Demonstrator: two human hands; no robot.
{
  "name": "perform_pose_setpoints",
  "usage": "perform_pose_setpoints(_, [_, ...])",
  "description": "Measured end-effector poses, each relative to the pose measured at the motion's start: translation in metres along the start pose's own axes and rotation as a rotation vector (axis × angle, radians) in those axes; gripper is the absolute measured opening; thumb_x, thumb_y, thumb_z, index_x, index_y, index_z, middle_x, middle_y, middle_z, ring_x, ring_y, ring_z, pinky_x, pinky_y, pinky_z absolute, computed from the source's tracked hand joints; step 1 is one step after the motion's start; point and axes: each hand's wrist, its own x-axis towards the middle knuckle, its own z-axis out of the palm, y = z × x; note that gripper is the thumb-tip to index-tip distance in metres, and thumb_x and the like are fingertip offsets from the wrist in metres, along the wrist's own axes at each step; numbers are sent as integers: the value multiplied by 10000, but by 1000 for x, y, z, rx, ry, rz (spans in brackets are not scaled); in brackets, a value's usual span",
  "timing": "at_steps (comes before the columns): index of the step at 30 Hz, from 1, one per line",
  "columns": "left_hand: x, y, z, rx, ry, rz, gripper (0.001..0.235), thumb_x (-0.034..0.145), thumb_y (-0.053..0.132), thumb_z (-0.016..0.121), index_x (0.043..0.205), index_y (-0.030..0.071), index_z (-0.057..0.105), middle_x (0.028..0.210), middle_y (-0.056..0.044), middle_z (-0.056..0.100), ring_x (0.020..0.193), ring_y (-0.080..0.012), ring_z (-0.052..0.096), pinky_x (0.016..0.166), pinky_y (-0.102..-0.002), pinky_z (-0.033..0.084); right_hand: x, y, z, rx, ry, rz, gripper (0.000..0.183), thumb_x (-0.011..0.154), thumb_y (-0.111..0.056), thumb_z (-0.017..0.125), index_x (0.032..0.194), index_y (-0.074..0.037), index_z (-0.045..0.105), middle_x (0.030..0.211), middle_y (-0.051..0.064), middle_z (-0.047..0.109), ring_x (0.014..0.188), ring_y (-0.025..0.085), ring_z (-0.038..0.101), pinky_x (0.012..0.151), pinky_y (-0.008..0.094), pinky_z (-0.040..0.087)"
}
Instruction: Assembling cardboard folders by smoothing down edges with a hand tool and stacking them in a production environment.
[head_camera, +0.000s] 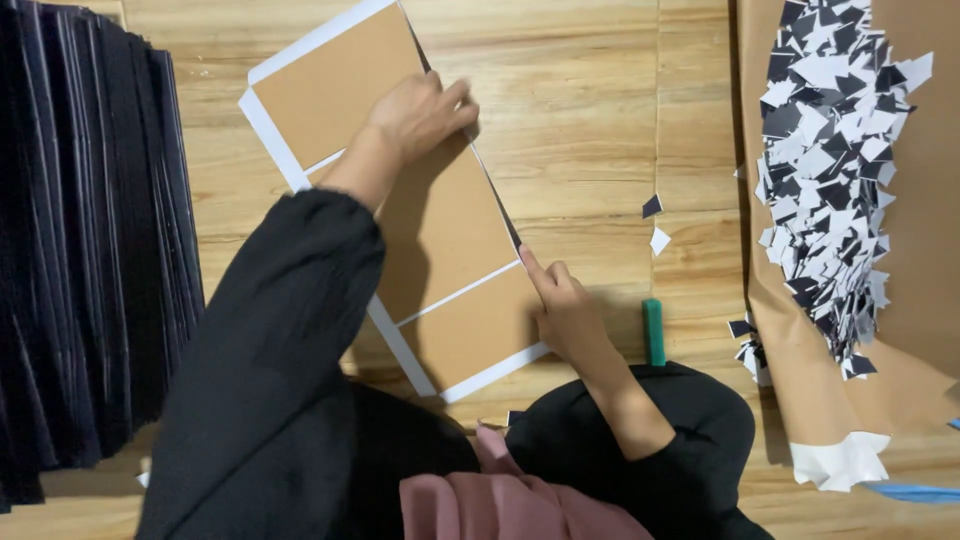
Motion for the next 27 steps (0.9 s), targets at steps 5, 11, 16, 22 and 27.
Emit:
perform_pose_setpoints(5, [-47, 64, -35, -205, 192, -413, 732, 605, 189, 787, 1274, 263, 498, 1295, -122, 466, 1211, -435, 335, 963, -644, 210, 0, -9, 2, -443, 43, 8, 806, 650, -294, 696, 1368, -330, 335, 877, -28, 440, 652, 130, 575, 589, 227, 519])
perform_pose_setpoints(11, [-74, 158, -104, -668, -132, -467, 835, 655, 623, 479, 1396, 310, 252, 1497, 15, 75, 1333, -417, 7, 964, -717, 97, 8, -39, -31, -149, -323, 166, 749, 797, -92, 598, 1419, -209, 197, 1073, 127, 399, 921, 353, 532, 765, 477, 514])
perform_pose_setpoints(16, [-86, 173, -82, -611, 97, -516, 763, 731, 650, 358, 1405, 320, 218, 1491, 51, 142, 1356, -348, 50, 996, -680, 45, -33, -17, -43, 16, -87, 254, 627, 780, -185, 595, 1335, -84, 320, 1093, 195, 417, 1011, 416, 476, 833, 520, 446])
perform_pose_setpoints(22, [-85, 181, -66, -585, 192, -545, 641, 777, 522, 356, 1372, 288, 309, 1473, 66, 193, 1350, -325, 102, 1007, -669, 55, -87, 101, 0, -332, 116, 531, 486, 709, -312, 667, 1094, -43, 542, 948, 152, 539, 872, 374, 588, 721, 481, 487])
perform_pose_setpoints(27, [-82, 181, -55, -596, 250, -595, 507, 806, 310, 372, 1311, 277, 401, 1419, 86, 303, 1330, -288, 183, 1028, -624, 98, 9, -1, -33, -14, 307, 34, 305, 828, -102, 606, 1124, -29, 588, 923, 192, 573, 892, 408, 562, 748, 455, 467])
